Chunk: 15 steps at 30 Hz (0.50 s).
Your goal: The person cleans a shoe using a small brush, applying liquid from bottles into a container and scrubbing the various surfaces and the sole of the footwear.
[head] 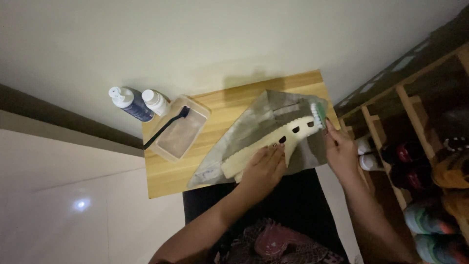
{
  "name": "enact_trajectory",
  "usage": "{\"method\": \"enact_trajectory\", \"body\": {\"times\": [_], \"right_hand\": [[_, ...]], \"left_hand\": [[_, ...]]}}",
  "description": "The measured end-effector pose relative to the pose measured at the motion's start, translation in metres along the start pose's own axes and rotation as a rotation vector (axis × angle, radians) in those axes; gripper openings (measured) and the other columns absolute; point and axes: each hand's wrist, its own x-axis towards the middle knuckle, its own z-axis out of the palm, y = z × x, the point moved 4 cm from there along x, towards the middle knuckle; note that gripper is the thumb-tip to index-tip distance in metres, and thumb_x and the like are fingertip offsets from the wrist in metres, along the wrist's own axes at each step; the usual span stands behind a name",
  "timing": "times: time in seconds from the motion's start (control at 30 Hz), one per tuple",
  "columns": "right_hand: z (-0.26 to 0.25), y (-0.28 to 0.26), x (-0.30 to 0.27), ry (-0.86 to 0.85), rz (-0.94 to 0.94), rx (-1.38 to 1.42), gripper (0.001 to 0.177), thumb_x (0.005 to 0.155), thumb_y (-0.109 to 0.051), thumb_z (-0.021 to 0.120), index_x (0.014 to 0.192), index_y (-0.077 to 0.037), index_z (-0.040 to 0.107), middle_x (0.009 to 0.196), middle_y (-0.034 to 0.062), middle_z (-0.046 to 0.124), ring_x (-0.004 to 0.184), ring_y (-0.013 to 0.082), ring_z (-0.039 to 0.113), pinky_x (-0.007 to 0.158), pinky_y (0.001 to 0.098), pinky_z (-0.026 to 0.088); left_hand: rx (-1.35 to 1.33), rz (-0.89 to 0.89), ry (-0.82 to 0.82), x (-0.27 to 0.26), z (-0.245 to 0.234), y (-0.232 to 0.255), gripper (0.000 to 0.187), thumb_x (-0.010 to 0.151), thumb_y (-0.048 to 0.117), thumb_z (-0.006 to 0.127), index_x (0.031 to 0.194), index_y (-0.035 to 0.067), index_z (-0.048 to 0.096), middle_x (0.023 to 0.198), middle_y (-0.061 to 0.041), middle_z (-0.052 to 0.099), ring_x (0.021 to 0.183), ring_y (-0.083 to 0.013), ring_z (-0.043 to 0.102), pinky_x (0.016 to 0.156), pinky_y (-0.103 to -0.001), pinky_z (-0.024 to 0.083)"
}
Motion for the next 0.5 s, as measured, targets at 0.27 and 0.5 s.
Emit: {"method": "enact_trajectory", "body": {"times": [0.27,0.5], "right_hand": [[0.003,-0.009,-0.035,0.081,-0.243,-0.492,0.052,0.098,0.002,0.062,0.148,-0.013,0.064,0.084,0.0142,0.067,0.080,0.0279,0.067,0.072,0.0333,0.056],[0.002,-0.027,-0.051,0.142,-0.171,-0.345,0.034,0.103,0.001,0.057,0.132,-0.001,0.073,0.077,0.0182,0.060,0.076,0.0333,0.063,0.071,0.0369,0.052]], "left_hand": [[0.036,-0.116,0.038,-0.009,0.011,0.025,0.012,0.092,0.003,0.073,0.104,0.005,0.075,0.110,-0.013,0.077,0.105,-0.0267,0.074,0.088,-0.044,0.054],[0.060,-0.146,0.092,-0.016,0.022,0.029,0.013,0.092,0.008,0.075,0.104,0.008,0.077,0.113,-0.009,0.077,0.105,-0.0227,0.073,0.092,-0.044,0.053]]}}
